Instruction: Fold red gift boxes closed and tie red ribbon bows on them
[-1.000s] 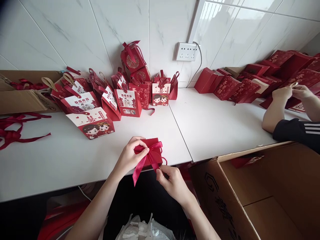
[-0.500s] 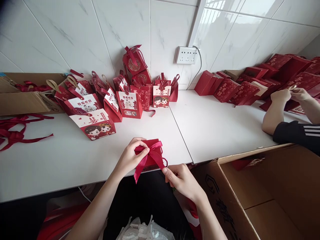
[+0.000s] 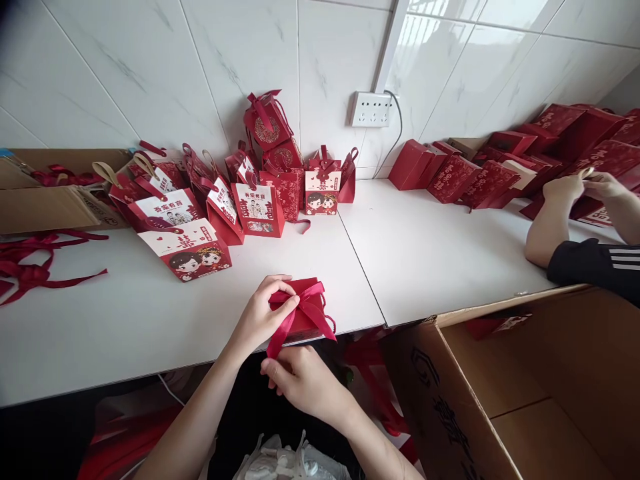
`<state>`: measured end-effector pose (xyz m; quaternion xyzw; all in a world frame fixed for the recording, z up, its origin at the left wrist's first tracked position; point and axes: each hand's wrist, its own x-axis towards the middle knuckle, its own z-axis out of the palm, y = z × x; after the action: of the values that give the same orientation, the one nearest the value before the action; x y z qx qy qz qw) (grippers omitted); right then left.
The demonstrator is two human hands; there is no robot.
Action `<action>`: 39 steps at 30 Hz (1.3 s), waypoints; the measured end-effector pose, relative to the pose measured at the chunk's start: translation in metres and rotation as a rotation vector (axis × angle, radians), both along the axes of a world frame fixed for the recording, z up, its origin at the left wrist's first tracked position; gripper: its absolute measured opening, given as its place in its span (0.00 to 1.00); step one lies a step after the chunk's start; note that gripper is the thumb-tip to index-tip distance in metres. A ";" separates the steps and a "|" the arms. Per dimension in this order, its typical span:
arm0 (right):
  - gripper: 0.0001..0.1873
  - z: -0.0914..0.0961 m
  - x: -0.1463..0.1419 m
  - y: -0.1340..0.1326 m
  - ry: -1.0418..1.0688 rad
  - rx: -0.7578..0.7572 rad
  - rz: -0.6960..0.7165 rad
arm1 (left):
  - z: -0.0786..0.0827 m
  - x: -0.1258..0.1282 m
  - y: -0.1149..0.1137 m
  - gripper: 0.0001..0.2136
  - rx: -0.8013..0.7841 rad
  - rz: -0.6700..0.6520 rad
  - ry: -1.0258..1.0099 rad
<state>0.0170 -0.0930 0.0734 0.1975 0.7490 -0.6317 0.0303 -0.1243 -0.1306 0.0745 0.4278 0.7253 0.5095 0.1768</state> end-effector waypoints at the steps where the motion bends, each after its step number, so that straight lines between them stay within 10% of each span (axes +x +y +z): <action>1: 0.22 0.007 0.007 0.006 -0.034 0.014 0.086 | -0.001 -0.002 -0.001 0.06 0.030 0.040 -0.016; 4: 0.23 0.027 0.031 0.037 -0.126 -0.097 0.229 | -0.002 -0.009 -0.006 0.10 0.043 0.240 -0.103; 10: 0.27 0.023 0.021 0.099 0.027 0.132 -0.507 | 0.006 -0.016 -0.010 0.20 -0.235 0.195 -0.153; 18: 0.26 -0.005 -0.023 0.080 0.122 0.179 -0.540 | 0.001 -0.002 -0.013 0.18 -0.159 0.187 -0.160; 32: 0.23 -0.019 -0.015 0.074 0.326 -0.133 -0.585 | -0.016 0.008 -0.006 0.16 -0.018 0.247 -0.133; 39: 0.19 -0.016 0.009 0.083 0.338 0.000 -0.580 | -0.006 0.002 -0.013 0.14 -0.071 0.213 -0.153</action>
<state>0.0264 -0.0104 0.0578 0.2948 0.6560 -0.6378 -0.2755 -0.1225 -0.1435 0.0682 0.3017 0.7686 0.5305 0.1918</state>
